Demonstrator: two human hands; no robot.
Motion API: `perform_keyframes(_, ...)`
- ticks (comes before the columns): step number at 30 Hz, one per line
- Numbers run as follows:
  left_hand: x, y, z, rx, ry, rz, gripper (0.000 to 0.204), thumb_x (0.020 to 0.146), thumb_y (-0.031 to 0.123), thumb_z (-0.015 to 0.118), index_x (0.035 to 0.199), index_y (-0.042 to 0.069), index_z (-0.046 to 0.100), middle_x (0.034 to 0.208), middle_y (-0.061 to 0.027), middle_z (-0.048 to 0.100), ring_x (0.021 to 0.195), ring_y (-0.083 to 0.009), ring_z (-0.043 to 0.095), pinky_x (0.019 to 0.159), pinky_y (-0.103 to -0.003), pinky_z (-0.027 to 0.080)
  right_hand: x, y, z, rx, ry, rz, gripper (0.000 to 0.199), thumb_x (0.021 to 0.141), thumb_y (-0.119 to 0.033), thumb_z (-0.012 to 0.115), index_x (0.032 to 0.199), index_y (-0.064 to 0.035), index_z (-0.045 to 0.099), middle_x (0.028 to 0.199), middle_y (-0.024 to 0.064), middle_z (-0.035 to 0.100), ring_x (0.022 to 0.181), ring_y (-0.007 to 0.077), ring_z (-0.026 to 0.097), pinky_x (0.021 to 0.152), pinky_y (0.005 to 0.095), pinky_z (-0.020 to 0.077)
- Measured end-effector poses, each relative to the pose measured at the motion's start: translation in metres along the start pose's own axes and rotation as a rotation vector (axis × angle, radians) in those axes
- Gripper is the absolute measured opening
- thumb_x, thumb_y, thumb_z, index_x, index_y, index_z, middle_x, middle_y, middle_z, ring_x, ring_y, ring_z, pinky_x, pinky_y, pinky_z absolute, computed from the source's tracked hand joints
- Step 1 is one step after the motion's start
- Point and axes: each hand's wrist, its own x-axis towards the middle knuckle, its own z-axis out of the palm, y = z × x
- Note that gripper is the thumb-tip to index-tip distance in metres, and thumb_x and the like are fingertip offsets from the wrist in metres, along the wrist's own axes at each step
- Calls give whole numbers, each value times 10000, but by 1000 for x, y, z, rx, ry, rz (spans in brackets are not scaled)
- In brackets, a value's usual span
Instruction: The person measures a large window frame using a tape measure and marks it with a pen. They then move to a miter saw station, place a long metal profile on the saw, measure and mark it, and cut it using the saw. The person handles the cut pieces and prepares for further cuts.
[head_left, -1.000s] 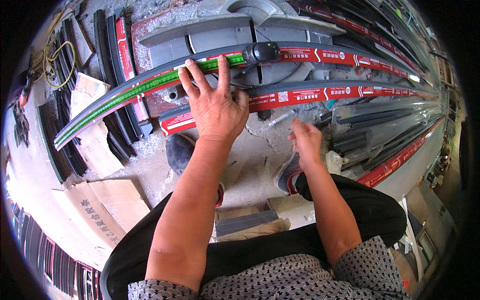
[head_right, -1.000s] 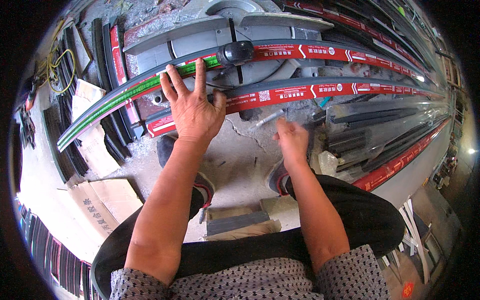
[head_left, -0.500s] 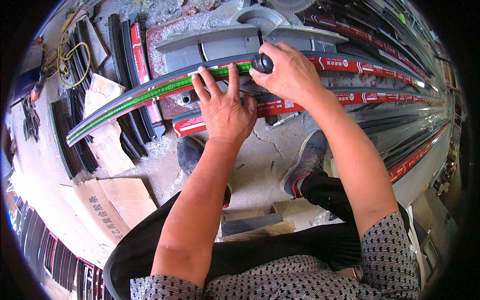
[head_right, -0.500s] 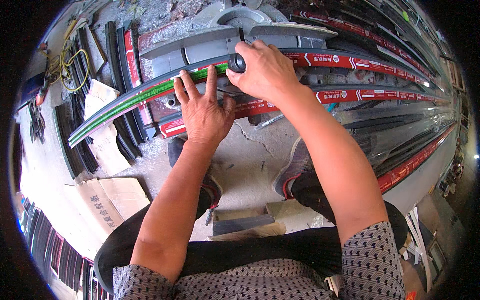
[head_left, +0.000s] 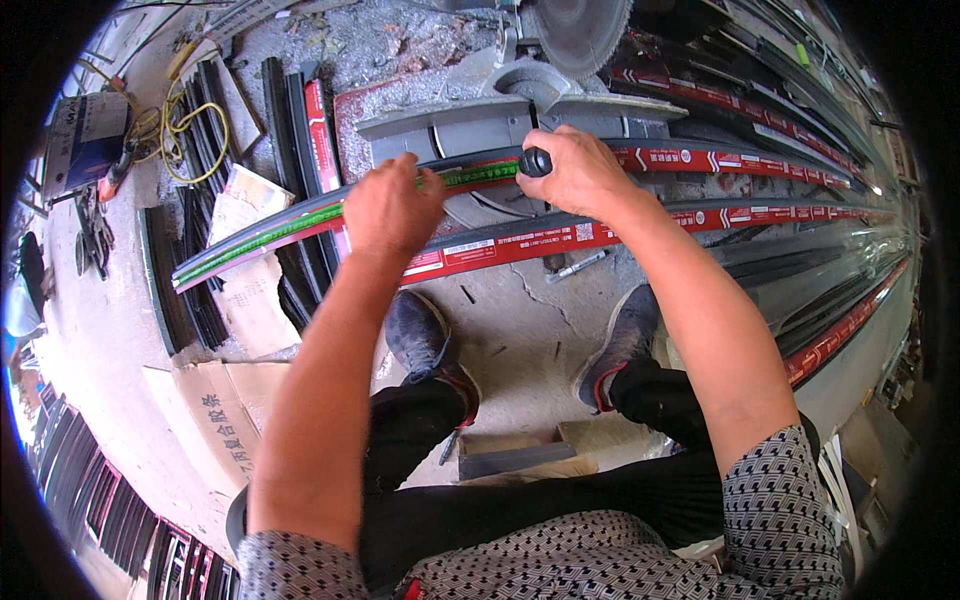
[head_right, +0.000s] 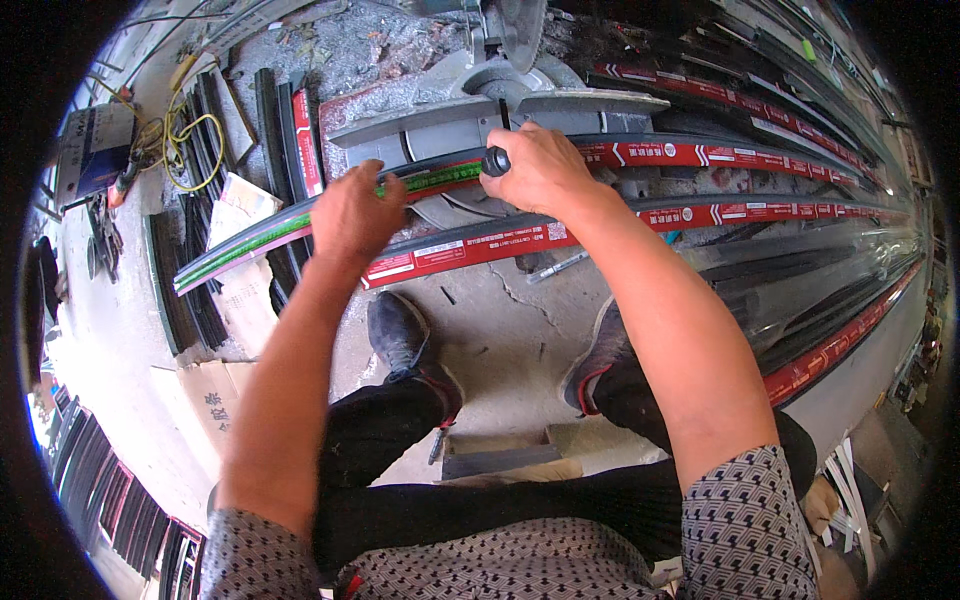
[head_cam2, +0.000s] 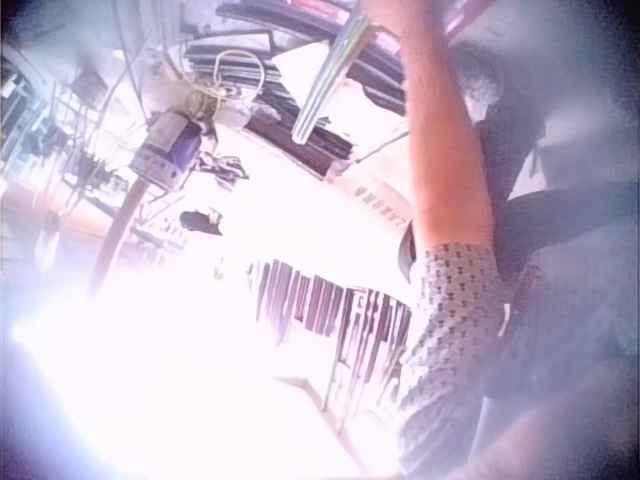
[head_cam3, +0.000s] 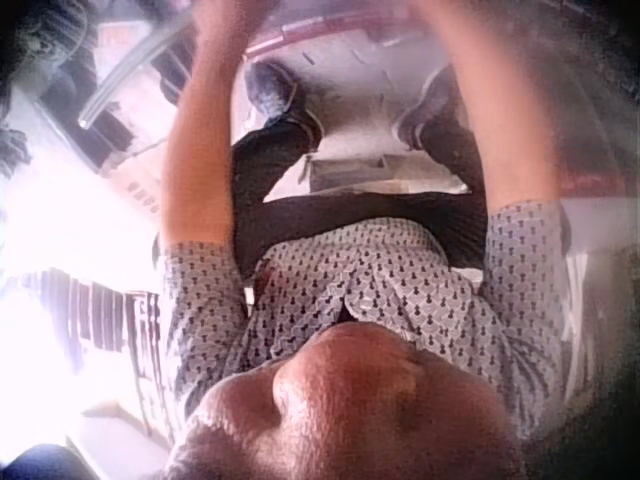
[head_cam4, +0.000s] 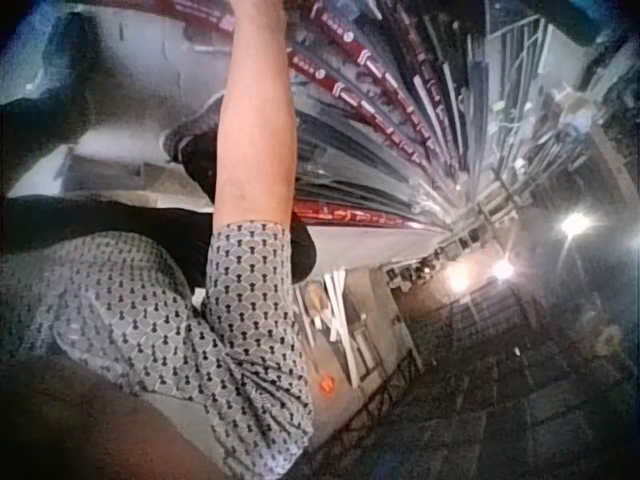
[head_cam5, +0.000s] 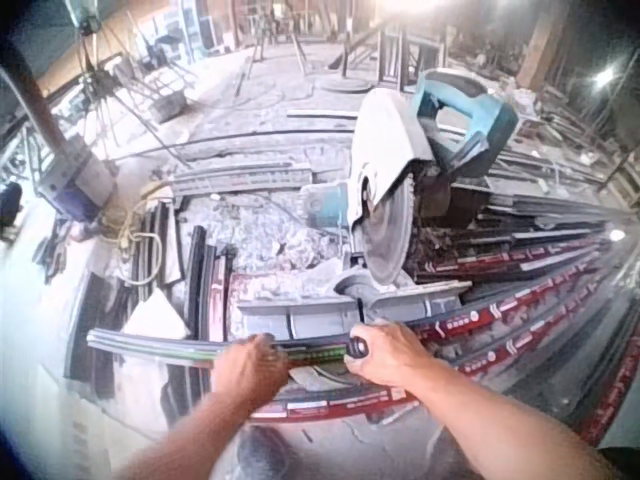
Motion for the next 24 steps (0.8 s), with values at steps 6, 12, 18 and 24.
perform_keyframes(6, 23, -114, -45, 102, -198, 55, 392, 993, 369, 547, 1178, 52, 683, 1147, -263, 699, 1069, -442, 664, 949, -507, 516, 0, -6, -4, 58, -31, 13, 340, 820, -366, 794, 1043, -126, 702, 1049, 222, 673, 1037, 422, 649, 904, 489, 520)
perform_keyframes(12, 14, -201, -36, -2, -234, 47, 487, 987, 395, 597, 1283, 14, 661, 1194, -252, 698, 1095, -391, 683, 982, -444, 521, -4, 0, -2, 76, -34, 10, 386, 837, -365, 800, 1127, -135, 690, 1087, 218, 664, 1059, 423, 644, 927, 488, 519)
perform_keyframes(18, 15, -231, -28, -316, -350, -94, 585, 964, 466, 680, 1310, -4, 654, 1179, -200, 731, 1078, -314, 713, 952, -383, 548, -12, -5, -1, 30, -29, -37, 428, 839, -304, 809, 1192, -97, 683, 1123, 187, 666, 1074, 394, 646, 954, 453, 512)
perform_keyframes(24, 6, -206, -41, 21, -350, 76, 754, 841, 531, 772, 1422, 89, 584, 1237, -176, 660, 1166, -334, 590, 1129, -481, 357, -15, -1, 3, 27, 5, -109, 448, 836, -249, 816, 1214, -53, 679, 1135, 170, 673, 1090, 368, 645, 980, 423, 507)
